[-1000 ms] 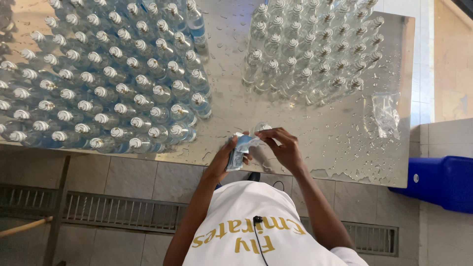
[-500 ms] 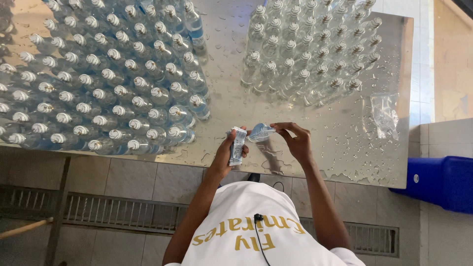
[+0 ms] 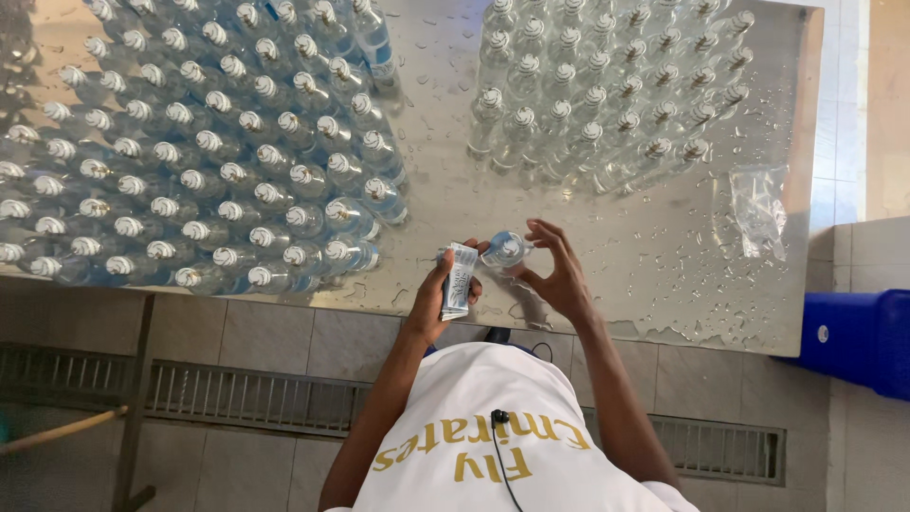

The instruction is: The person stands at a stainless steel table and repeatedly picks up small plastic bottles. They apply a small rectangular label to each bottle and place it back on the table among many others.

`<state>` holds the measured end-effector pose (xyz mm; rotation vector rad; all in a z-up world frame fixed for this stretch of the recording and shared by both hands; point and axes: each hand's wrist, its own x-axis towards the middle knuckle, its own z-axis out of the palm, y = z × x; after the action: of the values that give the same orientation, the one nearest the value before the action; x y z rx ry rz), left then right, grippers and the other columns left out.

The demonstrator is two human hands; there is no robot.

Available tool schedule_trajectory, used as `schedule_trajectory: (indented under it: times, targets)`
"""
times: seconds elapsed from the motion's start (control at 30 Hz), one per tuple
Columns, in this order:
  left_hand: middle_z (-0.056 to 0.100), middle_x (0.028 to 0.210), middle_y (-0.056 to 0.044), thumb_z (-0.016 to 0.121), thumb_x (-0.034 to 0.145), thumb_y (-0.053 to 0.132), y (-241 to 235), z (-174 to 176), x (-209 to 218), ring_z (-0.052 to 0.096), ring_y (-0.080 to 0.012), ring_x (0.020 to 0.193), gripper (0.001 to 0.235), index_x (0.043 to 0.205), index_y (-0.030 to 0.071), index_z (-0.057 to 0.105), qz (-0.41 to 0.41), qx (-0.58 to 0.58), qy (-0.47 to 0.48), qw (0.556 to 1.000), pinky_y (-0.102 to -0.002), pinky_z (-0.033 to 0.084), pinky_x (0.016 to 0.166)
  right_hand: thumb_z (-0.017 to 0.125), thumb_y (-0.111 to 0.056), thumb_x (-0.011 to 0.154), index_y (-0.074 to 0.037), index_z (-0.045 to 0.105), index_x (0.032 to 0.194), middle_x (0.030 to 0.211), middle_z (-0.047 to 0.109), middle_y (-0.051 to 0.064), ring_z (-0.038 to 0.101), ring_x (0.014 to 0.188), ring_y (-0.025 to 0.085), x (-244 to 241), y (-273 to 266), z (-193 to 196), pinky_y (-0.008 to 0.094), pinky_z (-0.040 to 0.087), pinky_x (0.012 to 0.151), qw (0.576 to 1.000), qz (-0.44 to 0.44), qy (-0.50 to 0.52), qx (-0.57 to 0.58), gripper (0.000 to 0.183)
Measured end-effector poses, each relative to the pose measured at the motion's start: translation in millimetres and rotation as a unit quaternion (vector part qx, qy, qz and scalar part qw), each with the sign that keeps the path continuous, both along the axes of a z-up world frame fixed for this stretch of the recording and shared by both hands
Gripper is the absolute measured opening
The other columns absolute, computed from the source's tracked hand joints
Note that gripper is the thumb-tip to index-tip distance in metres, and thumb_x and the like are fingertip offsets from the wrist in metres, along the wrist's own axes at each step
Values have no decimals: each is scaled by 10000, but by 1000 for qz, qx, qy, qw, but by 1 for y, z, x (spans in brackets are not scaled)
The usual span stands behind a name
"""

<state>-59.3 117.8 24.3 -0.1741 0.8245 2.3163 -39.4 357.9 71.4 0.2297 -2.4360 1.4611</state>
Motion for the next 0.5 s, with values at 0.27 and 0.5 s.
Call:
schedule_trajectory:
  times: [0.27, 0.5]
  targets:
    - [537, 1665, -185, 559, 1110, 556, -12, -3, 7, 775, -202, 838, 787, 1694, 53, 400, 3, -1, -10, 1000, -303, 597, 661, 877, -255, 903, -115, 445, 1655, 1499, 671, 128, 578, 1451, 393, -7, 4, -40, 616, 445, 1203, 997, 53, -37, 42, 878]
    - [545, 1666, -159, 584, 1080, 586, -42, -10, 21, 777, -196, 833, 795, 1682, 90, 428, 40, -12, -32, 999, -302, 575, 650, 904, -260, 878, -67, 409, 1681, 1524, 625, 242, 568, 1436, 490, -2, 2, -41, 686, 433, 1212, 991, 21, -120, 46, 963]
